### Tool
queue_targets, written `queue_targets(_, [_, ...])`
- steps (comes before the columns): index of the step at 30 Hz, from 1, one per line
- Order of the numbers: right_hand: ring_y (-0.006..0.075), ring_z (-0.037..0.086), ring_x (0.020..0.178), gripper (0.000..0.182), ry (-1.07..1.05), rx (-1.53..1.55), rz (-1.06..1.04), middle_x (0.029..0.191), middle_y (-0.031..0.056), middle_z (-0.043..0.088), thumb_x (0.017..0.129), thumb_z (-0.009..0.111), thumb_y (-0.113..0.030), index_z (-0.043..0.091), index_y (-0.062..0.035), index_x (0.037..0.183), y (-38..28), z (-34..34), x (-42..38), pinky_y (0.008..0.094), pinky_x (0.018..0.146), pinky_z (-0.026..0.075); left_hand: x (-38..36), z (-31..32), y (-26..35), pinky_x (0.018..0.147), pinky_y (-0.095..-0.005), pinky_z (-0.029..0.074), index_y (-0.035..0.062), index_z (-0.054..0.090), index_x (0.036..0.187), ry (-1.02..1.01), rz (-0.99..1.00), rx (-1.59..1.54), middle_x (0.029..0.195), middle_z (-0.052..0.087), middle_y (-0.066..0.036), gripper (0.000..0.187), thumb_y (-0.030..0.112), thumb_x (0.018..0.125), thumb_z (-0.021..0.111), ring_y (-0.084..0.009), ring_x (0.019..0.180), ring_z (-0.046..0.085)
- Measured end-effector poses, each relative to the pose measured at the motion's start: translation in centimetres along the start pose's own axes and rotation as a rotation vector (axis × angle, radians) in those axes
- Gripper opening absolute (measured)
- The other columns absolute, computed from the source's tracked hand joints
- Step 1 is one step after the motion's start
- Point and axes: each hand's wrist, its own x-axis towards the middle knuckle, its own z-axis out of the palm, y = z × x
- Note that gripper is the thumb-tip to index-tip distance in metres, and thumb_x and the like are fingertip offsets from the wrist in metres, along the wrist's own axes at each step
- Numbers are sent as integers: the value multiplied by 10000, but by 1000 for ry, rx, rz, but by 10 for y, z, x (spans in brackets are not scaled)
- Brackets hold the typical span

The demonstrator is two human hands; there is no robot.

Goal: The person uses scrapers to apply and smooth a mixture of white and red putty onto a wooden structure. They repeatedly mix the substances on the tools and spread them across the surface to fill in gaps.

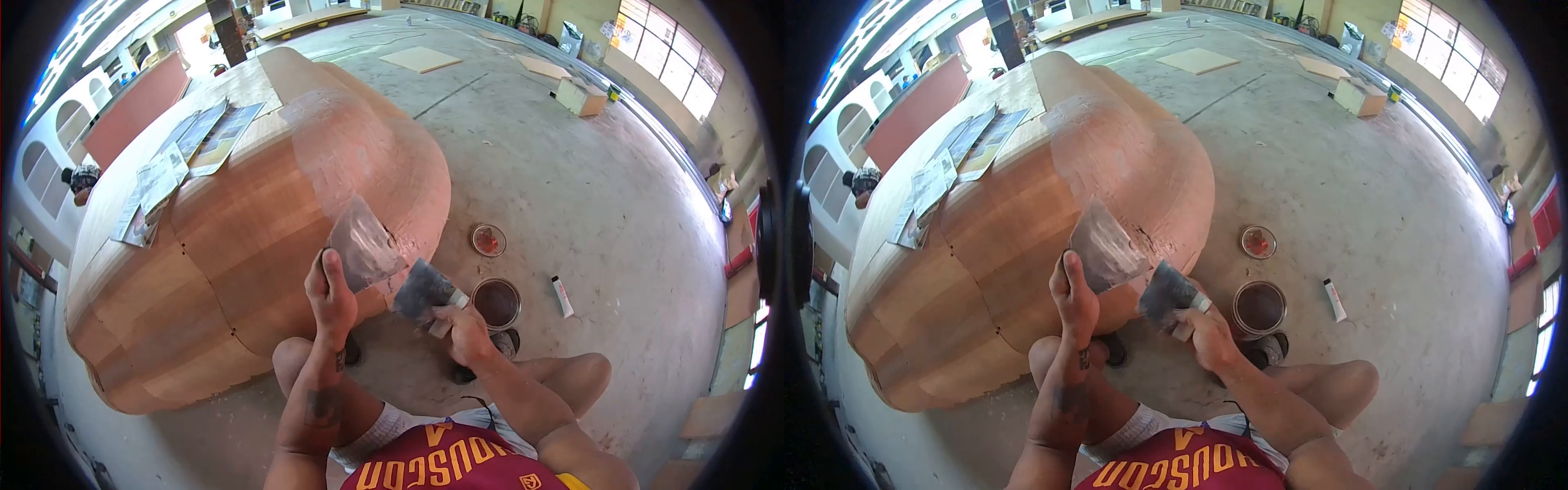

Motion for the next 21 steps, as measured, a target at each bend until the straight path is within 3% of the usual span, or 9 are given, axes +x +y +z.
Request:
queue_targets(4, [248, 657, 988, 388, 91, 259, 133, 1136, 110, 657, 926, 501, -23, 534, -63, 1310, 1, 14, -7, 457, 842, 565, -19, 21, 33, 612, -320, 466, 10, 656, 1009, -172, 358, 192, 702, 602, -116, 170, 124, 1022, 531, -209, 651, 629])
queue_targets(5, [260, 662, 998, 368, 77, 287, 130, 1126, 117, 671, 925, 506, -30, 551, -55, 1289, 4, 11, -5, 464, 832, 566, -22, 17, 41, 622, -361, 496, 16, 666, 1041, -301, 298, 279, 749, 627, -166, 132, 92, 990, 571, -316, 672, 656])
queue_targets(8, [286, 677, 998, 332, 76, 330, 142, 1100, 134, 696, 920, 519, -47, 584, -34, 1245, 12, -2, 2, 478, 804, 573, -26, 15, 44, 650, -409, 521, 17, 667, 1049, -452, 367, 386, 799, 658, -194, 139, 112, 983, 588, -388, 719, 662])
queue_targets(11, [289, 688, 878, 351, 112, 365, 122, 1073, 131, 692, 898, 539, -31, 575, -10, 1246, 1, -9, 17, 477, 763, 594, -28, -6, 25, 672, -437, 525, 10, 656, 1031, -541, 216, 523, 811, 660, -218, 177, 162, 1004, 569, -433, 765, 646])
queue_targets(12, [296, 678, 908, 374, 70, 221, 25, 1089, 131, 680, 897, 539, -28, 567, -19, 1269, -3, -14, 28, 479, 791, 587, -28, -12, 20, 670, -433, 523, 6, 652, 1025, -557, 154, 556, 806, 657, -222, 189, 171, 1010, 560, -436, 769, 643])
queue_targets(14, [312, 658, 969, 422, -23, -65, -169, 1120, 133, 658, 896, 538, -21, 552, -38, 1317, -10, -19, 56, 483, 846, 573, -24, -24, 15, 646, -415, 508, -2, 641, 1005, -395, 45, 543, 768, 636, -216, 232, 204, 1031, 539, -390, 695, 635])
queue_targets(17, [338, 582, 1122, 531, -96, -1428, -671, 1259, 122, 573, 886, 551, -21, 514, -123, 1405, -27, -10, 100, 473, 973, 514, -6, -39, 19, 616, -371, 470, -17, 614, 961, -96, 7, 448, 713, 579, -174, 305, 254, 1056, 513, -263, 623, 548])
queue_targets(20, [345, 491, 1224, 595, -110, -1834, -528, 1361, 102, 480, 878, 567, -66, 485, -210, 1450, -26, 4, 138, 449, 1060, 439, 12, -50, 20, 616, -307, 404, -14, 576, 908, 124, 4, 330, 707, 472, -48, 352, 283, 1076, 486, -151, 662, 422])
queue_targets(21, [342, 502, 1202, 601, -111, -1894, -639, 1350, 99, 487, 879, 561, -74, 481, -222, 1456, -20, -2, 154, 448, 1044, 448, 16, -52, 19, 621, -284, 379, -9, 563, 890, 178, 0, 294, 713, 430, 5, 365, 288, 1082, 477, -120, 690, 380])
